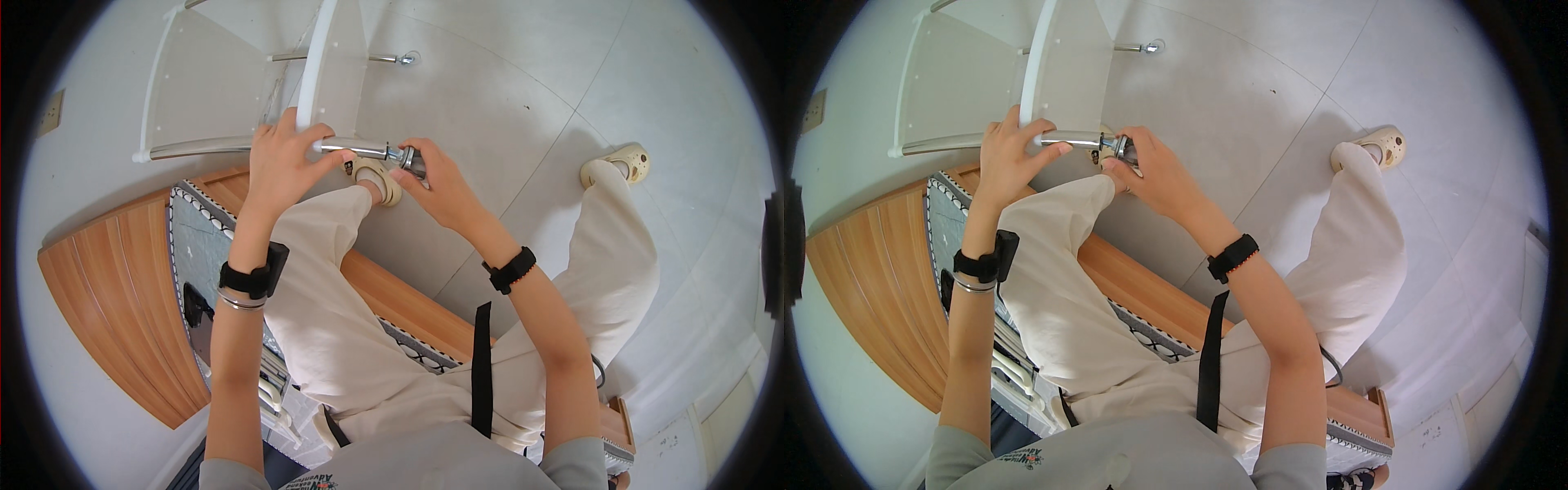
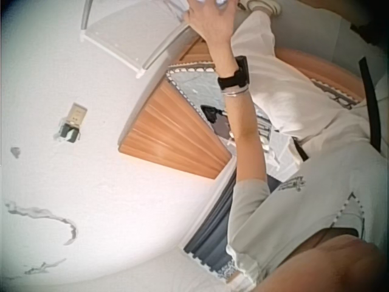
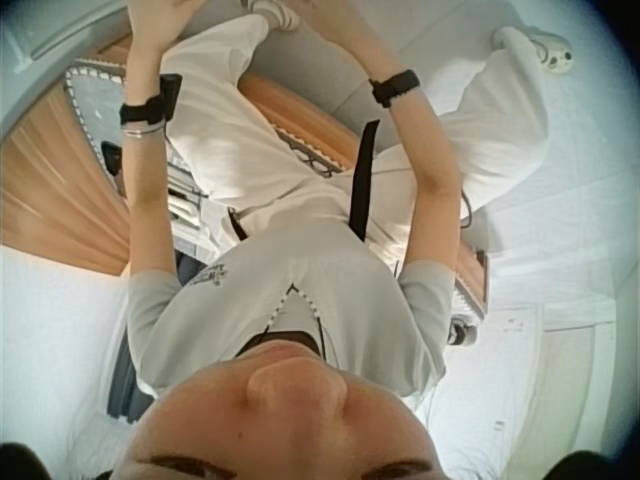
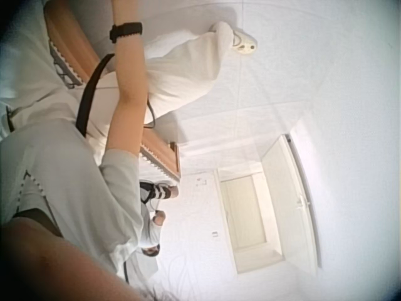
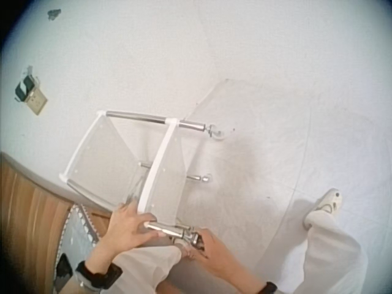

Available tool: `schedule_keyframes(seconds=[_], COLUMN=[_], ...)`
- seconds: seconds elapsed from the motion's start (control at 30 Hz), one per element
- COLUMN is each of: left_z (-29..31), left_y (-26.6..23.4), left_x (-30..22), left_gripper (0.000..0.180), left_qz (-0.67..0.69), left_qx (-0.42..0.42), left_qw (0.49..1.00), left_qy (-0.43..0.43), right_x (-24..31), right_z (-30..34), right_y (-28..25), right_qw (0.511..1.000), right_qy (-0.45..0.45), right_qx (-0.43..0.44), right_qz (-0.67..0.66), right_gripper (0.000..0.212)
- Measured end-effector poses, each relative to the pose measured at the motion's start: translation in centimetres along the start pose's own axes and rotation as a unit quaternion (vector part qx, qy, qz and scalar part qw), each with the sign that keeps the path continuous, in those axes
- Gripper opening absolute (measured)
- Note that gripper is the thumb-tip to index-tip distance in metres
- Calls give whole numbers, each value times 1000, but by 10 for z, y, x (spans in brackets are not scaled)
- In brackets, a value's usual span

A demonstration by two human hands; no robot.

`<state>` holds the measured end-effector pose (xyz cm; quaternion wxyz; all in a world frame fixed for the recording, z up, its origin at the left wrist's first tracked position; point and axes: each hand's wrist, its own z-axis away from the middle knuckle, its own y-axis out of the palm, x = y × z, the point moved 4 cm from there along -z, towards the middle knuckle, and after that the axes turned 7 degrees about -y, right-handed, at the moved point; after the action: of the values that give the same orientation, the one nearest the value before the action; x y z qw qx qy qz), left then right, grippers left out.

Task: Assembling a white plastic rolling cart by attaching metal support tubes and shelves.

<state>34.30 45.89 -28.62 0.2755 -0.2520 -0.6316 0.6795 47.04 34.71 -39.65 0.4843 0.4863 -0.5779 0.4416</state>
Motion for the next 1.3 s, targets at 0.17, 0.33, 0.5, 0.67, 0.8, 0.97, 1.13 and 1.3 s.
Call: schedule_keyframes(seconds=[0.17, 0.33, 0.5, 0.67, 0.8, 0.97, 1.13, 1.3], left_z=[0, -1, 0, 0, -1, -1, -2, -2], left_y=[2, 3, -2, -2, 0, 0, 2, -1], left_x=[0, -2, 5, 5, 6, 7, 8, 0], left_gripper=[34, 35, 34, 34, 34, 34, 36, 36], left_qz=[-11, -14, -14, -1, 1, 4, 9, 5], left_qx=[-1, 0, 13, -7, -3, -27, -42, -48], left_qw=[1000, 1000, 1000, 1000, 1000, 1000, 999, 999], left_qy=[2, 5, -10, -6, -3, 4, 10, 7], right_x=[-4, -7, 6, -7, -12, -9, 1, 6], right_z=[-2, -6, -19, -22, -25, -23, -16, -14], right_y=[1, -5, -5, 1, 0, 0, -3, -9], right_qw=[1000, 998, 998, 981, 914, 933, 985, 991], right_qy=[17, -16, 30, 156, 269, 250, 135, 120], right_qx=[-11, -8, 47, 72, 138, 118, 39, 51], right_qz=[16, 59, 21, -96, -269, -231, -96, -17], right_gripper=[32, 27, 28, 31, 32, 34, 41, 39])
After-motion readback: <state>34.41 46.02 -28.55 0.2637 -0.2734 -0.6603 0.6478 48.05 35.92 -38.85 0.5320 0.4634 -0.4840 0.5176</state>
